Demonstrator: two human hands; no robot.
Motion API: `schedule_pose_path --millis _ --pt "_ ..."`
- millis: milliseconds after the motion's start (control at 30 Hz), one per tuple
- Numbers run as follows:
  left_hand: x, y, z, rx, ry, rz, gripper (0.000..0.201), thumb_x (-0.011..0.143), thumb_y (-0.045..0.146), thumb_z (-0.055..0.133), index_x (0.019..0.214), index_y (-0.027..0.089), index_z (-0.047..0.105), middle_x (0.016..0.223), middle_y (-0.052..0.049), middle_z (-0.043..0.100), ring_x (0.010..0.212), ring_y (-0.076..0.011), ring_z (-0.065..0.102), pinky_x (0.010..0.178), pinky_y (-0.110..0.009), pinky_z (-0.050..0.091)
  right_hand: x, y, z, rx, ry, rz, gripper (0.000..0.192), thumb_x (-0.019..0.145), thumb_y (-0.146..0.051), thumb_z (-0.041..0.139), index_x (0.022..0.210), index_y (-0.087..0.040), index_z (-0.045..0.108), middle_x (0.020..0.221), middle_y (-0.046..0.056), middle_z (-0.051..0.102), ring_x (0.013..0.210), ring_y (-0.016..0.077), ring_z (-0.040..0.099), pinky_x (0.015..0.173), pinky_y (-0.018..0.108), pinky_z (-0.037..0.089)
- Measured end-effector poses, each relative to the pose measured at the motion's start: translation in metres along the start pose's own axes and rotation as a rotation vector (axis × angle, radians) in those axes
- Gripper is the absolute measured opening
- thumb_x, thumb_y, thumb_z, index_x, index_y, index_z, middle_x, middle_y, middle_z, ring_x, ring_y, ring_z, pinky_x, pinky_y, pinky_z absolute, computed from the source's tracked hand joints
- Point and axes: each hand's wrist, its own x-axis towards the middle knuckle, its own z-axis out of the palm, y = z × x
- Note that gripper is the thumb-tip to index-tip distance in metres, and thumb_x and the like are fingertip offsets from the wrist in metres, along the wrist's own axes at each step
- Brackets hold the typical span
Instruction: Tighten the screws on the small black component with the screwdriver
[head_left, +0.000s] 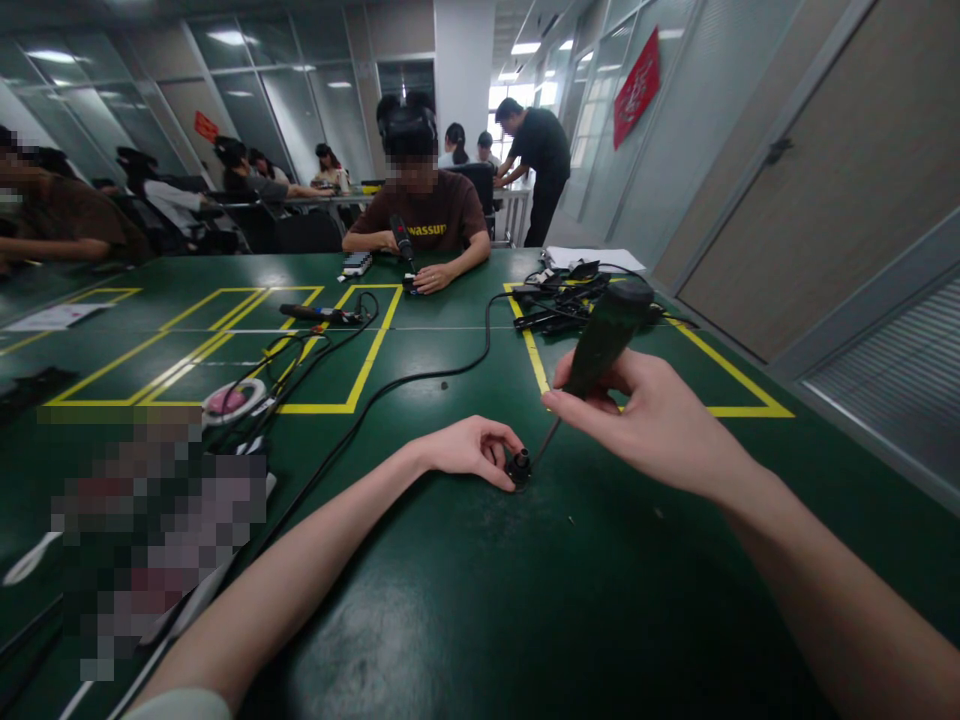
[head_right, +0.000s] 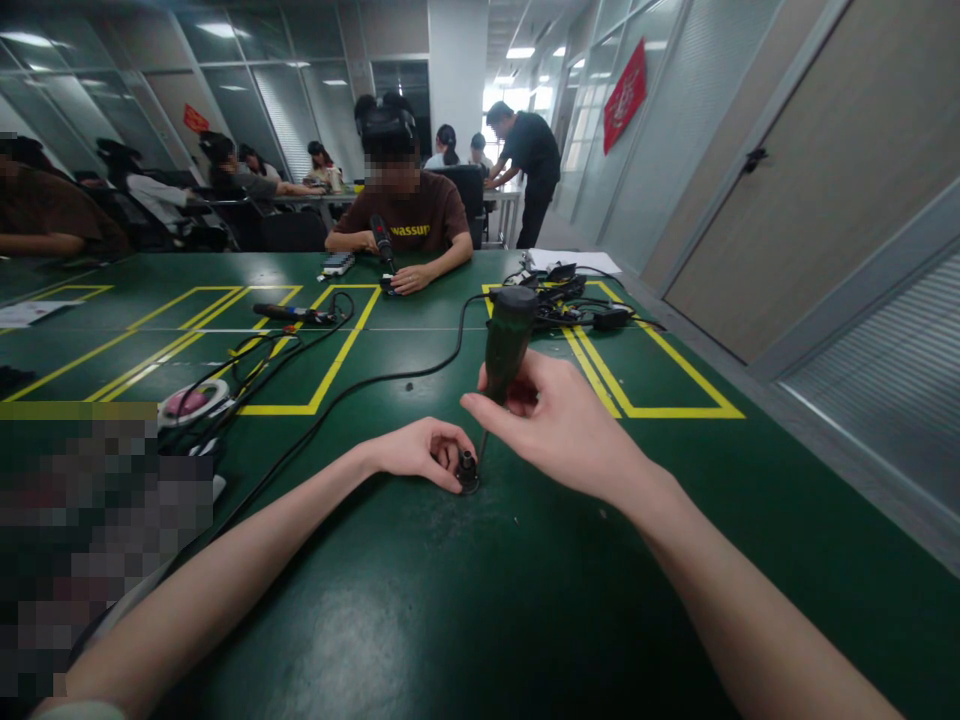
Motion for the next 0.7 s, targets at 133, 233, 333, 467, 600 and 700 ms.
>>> schedule_pose_path --millis 133,233,333,467,600,700 --pt "-0.0004 0.0004 0.0000 0.004 0.003 0.004 0.052 0.056 0.029 0.097 0.098 0.014 0.071 0.069 0.003 0.070 0.062 -0.0102 0.064 0.063 -0.022 0.047 -0.0001 -0.0001 -0.0002 -0.018 -0.011 0.017 0.033 0.085 -0.051 0.071 0.077 -0.020 0.065 0.070 0.003 0.063 0.062 0.0178 0.055 0.053 0.029 0.042" --pt "-0.0007 0.0007 0.0002 0.004 0.007 -0.002 0.053 0.055 0.029 0.098 0.098 0.014 0.071 0.068 0.004 0.069 0.061 -0.0099 0.064 0.063 -0.022 0.047 -0.0003 -0.0019 -0.0004 0.001 -0.012 0.022 0.025 0.085 -0.044 0.070 0.079 -0.020 0.066 0.071 0.003 0.064 0.063 0.0180 0.056 0.054 0.028 0.042" --pt "-0.0008 0.0011 0.0002 0.004 0.008 -0.005 0.053 0.055 0.030 0.098 0.097 0.014 0.071 0.068 0.004 0.070 0.061 -0.0095 0.063 0.063 -0.022 0.047 -0.0003 -0.0036 -0.0007 -0.001 0.014 0.009 0.019 0.083 -0.038 0.070 0.086 -0.020 0.066 0.072 0.002 0.063 0.060 0.0167 0.054 0.052 0.028 0.041" --pt "-0.0006 0.0012 0.0001 0.000 0.002 -0.004 0.052 0.055 0.029 0.098 0.098 0.014 0.071 0.068 0.004 0.070 0.060 -0.0092 0.063 0.063 -0.022 0.047 -0.0001 -0.0034 -0.0004 -0.005 0.042 -0.005 0.020 0.079 -0.036 0.070 0.089 -0.019 0.064 0.072 0.002 0.063 0.059 0.0163 0.053 0.054 0.029 0.043" --pt "0.0001 0.0002 -0.0004 -0.013 -0.005 -0.004 0.053 0.055 0.030 0.098 0.098 0.014 0.072 0.068 0.004 0.071 0.060 -0.0091 0.063 0.063 -0.022 0.047 -0.0001 -0.0008 -0.0001 -0.022 0.036 -0.021 0.024 0.082 -0.042 0.067 0.087 -0.019 0.065 0.075 0.004 0.066 0.063 0.0177 0.058 0.056 0.030 0.045" --pt "0.0007 -0.0008 -0.0007 -0.015 -0.010 0.001 0.054 0.055 0.030 0.099 0.098 0.014 0.071 0.067 0.003 0.071 0.060 -0.0095 0.063 0.062 -0.022 0.047 0.0000 -0.0004 -0.0005 -0.049 0.036 -0.017 0.029 0.085 -0.047 0.066 0.079 -0.019 0.066 0.069 0.003 0.063 0.059 0.0162 0.053 0.052 0.028 0.040"
